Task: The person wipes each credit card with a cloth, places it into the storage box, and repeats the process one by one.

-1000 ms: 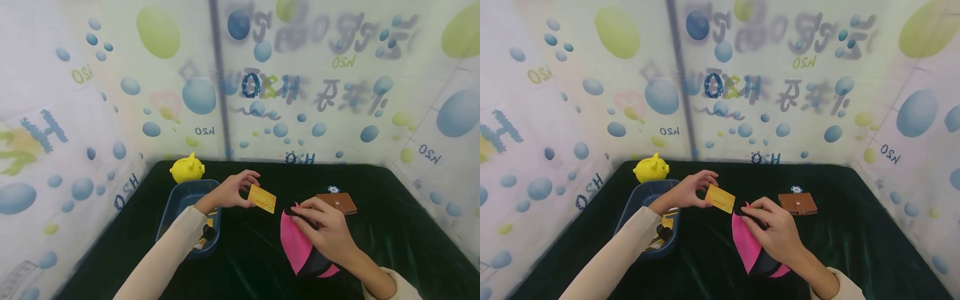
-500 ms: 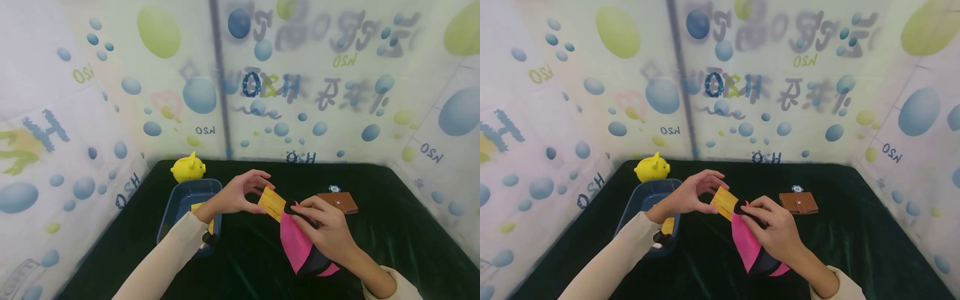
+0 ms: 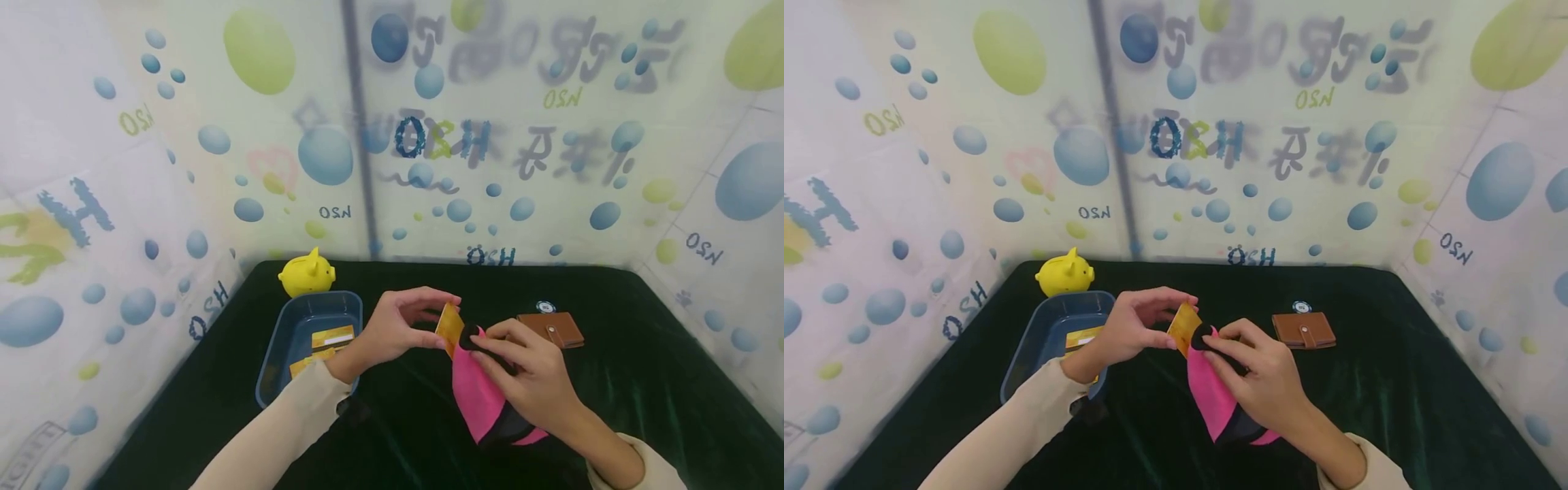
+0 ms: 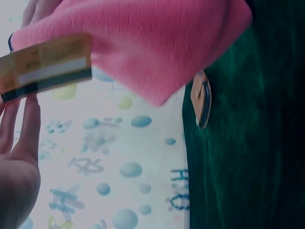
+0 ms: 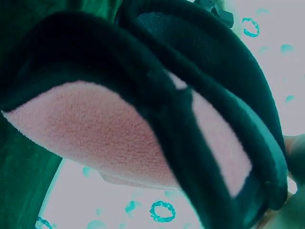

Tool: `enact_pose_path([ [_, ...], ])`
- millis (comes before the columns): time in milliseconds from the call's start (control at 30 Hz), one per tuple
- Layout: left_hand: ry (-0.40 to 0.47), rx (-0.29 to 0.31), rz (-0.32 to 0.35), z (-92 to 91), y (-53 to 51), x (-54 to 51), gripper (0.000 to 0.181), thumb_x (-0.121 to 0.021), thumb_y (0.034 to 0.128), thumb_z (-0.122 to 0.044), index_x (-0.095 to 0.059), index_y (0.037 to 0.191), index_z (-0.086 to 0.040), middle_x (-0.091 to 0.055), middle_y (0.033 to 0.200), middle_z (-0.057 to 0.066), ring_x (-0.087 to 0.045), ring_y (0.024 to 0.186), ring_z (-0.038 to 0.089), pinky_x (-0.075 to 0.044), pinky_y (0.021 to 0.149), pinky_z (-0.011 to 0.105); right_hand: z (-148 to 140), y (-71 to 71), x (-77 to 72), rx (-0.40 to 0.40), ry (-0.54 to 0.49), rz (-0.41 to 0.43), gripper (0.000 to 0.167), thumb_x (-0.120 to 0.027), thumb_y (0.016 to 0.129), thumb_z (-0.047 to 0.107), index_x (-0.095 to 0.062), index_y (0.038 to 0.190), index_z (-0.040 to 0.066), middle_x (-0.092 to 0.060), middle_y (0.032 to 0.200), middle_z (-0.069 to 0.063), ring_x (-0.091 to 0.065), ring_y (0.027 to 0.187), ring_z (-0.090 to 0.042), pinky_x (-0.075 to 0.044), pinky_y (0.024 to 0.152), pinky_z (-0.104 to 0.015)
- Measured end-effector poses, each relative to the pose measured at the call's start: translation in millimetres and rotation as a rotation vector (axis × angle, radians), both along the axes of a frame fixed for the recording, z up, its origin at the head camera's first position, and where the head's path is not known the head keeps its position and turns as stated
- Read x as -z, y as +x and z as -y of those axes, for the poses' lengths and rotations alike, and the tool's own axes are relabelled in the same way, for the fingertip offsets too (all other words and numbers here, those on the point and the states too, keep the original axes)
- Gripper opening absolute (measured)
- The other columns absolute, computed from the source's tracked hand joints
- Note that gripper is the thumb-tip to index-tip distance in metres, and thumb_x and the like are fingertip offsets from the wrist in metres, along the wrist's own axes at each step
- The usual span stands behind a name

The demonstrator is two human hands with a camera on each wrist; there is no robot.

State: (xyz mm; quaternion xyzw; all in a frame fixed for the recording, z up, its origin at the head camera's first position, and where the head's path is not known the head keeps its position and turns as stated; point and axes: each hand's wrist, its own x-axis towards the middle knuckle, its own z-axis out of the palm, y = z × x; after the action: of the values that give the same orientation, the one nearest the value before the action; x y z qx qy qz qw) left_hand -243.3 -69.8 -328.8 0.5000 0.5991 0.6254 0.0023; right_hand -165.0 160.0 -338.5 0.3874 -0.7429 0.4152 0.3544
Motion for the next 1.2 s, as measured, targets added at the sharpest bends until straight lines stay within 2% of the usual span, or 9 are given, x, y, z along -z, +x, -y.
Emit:
enact_pose_path([
  [167,0.077,0.018,0.027,-8.8,9.0,0.3,0.07,-0.078,0.0823,-0.032,-0.054,0.125,0.018,-0.057,0.125,0.035,-0.058,0.109,0.052,-0.056,0.088,0.049,5,-1.1,-0.5,-0.004,-0.005,-0.072,0.032,-0.066,0.096,0.031,-0.077,0.098,0.0,-0.064,0.09,-0.007,-0.05,0.063,-0.007,-0.043,0.051,-0.012],
  [267,0.117,0.048,0.03,-13.8,13.9,0.5,0.07,-0.077,0.084,-0.03,-0.051,0.124,0.022,-0.053,0.123,0.04,-0.056,0.108,0.054,-0.057,0.087,0.047,8,-1.7,-1.2,0.004,-0.002,-0.115,0.036,-0.065,0.097,0.033,-0.077,0.096,-0.001,-0.064,0.089,-0.007,-0.049,0.061,-0.006,-0.041,0.051,-0.011],
  [433,0.134,0.048,0.043,-18.4,20.9,1.0,0.072,-0.074,0.0857,-0.034,-0.05,0.124,0.023,-0.053,0.124,0.04,-0.06,0.109,0.035,-0.059,0.082,0.04,11,-0.4,-4.4,0.027,0.014,-0.174,0.038,-0.063,0.098,0.034,-0.077,0.094,-0.001,-0.063,0.088,-0.007,-0.044,0.057,-0.004,-0.038,0.05,-0.009],
  [533,0.126,0.037,0.083,-20.0,24.7,2.4,0.074,-0.073,0.0843,-0.037,-0.052,0.125,0.022,-0.054,0.126,0.038,-0.061,0.111,0.024,-0.059,0.081,0.035,12,0.8,-5.9,0.037,0.021,-0.194,0.038,-0.062,0.099,0.034,-0.077,0.094,-0.001,-0.063,0.089,-0.007,-0.043,0.057,-0.004,-0.037,0.05,-0.008],
  [667,0.113,0.034,0.126,-21.8,29.5,3.8,0.074,-0.072,0.0838,-0.038,-0.053,0.126,0.02,-0.054,0.129,0.036,-0.06,0.117,0.027,-0.058,0.084,0.035,14,2.3,-7.3,0.044,0.016,-0.215,0.038,-0.062,0.099,0.033,-0.076,0.093,-0.002,-0.063,0.088,-0.008,-0.043,0.056,-0.004,-0.036,0.05,-0.009],
  [900,0.129,0.043,0.127,-23.2,32.9,5.0,0.073,-0.072,0.0836,-0.035,-0.051,0.125,0.021,-0.052,0.13,0.038,-0.06,0.119,0.023,-0.058,0.084,0.036,14,3.6,-8.3,0.046,-0.007,-0.213,0.038,-0.063,0.099,0.032,-0.076,0.093,-0.003,-0.063,0.088,-0.01,-0.045,0.056,-0.006,-0.038,0.049,-0.01],
  [1067,0.151,0.056,0.081,-24.6,34.2,7.1,0.069,-0.071,0.0854,-0.032,-0.05,0.124,0.021,-0.051,0.132,0.038,-0.056,0.125,0.032,-0.056,0.088,0.041,13,4.0,-8.7,0.078,-0.021,-0.205,0.04,-0.063,0.099,0.033,-0.076,0.094,-0.003,-0.064,0.089,-0.01,-0.045,0.056,-0.007,-0.037,0.048,-0.012],
  [1200,0.191,0.074,0.058,-24.7,35.6,7.7,0.066,-0.071,0.086,-0.029,-0.051,0.121,0.022,-0.048,0.13,0.042,-0.056,0.125,0.03,-0.055,0.091,0.041,12,4.7,-9.9,0.1,-0.024,-0.198,0.041,-0.062,0.099,0.035,-0.076,0.094,-0.004,-0.064,0.088,-0.009,-0.044,0.056,-0.006,-0.037,0.048,-0.011],
])
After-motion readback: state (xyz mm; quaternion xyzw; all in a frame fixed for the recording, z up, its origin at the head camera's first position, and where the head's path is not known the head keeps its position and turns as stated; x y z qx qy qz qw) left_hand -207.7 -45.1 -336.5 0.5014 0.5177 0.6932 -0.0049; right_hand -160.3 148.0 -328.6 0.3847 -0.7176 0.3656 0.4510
